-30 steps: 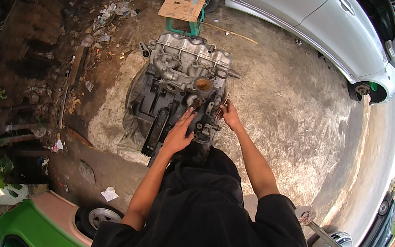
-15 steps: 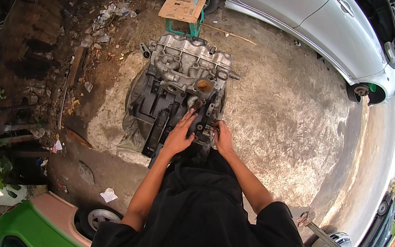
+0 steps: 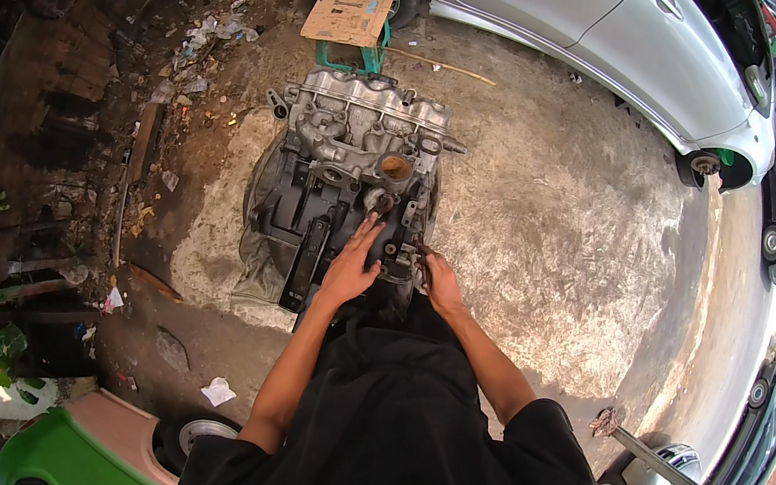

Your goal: The person uses a wrench to loosen and remove bolts from a car engine block placed on the ground. They repeatedly turn the wrench, remove bolts, and place them on a nearby cardboard box.

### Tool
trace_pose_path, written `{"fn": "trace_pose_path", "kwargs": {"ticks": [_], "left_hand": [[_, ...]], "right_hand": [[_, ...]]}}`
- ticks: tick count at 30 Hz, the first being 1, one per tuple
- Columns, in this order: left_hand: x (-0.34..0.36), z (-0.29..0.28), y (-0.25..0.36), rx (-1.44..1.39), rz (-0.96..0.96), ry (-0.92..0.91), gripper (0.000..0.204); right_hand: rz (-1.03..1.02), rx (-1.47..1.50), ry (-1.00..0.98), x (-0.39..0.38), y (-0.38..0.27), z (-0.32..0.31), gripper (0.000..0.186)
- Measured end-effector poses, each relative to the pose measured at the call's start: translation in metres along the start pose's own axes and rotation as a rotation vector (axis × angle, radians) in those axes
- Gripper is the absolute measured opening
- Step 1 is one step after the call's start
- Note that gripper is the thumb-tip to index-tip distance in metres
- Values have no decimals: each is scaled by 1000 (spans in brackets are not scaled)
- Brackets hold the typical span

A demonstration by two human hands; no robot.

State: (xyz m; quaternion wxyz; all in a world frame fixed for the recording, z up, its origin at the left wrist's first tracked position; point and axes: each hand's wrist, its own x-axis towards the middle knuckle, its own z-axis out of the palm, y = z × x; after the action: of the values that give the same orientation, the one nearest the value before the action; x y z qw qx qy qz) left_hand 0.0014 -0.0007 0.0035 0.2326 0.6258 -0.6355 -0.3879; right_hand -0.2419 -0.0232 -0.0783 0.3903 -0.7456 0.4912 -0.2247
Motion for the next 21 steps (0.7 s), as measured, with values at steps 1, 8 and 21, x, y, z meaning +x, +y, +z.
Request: {"fn": "trace_pose_path", "kwargs": {"ticks": [1, 8, 21], "left_hand": [[0, 0, 0, 1, -17, -9, 79], [0, -1, 0, -11, 9, 5, 78], [1, 0, 1, -3, -6, 8, 76]], "right_hand": [[-49, -32, 17, -3, 0, -1, 43], [-6, 167, 309, 15, 8, 1, 32], [490, 629, 137, 109, 55, -22, 21]]}}
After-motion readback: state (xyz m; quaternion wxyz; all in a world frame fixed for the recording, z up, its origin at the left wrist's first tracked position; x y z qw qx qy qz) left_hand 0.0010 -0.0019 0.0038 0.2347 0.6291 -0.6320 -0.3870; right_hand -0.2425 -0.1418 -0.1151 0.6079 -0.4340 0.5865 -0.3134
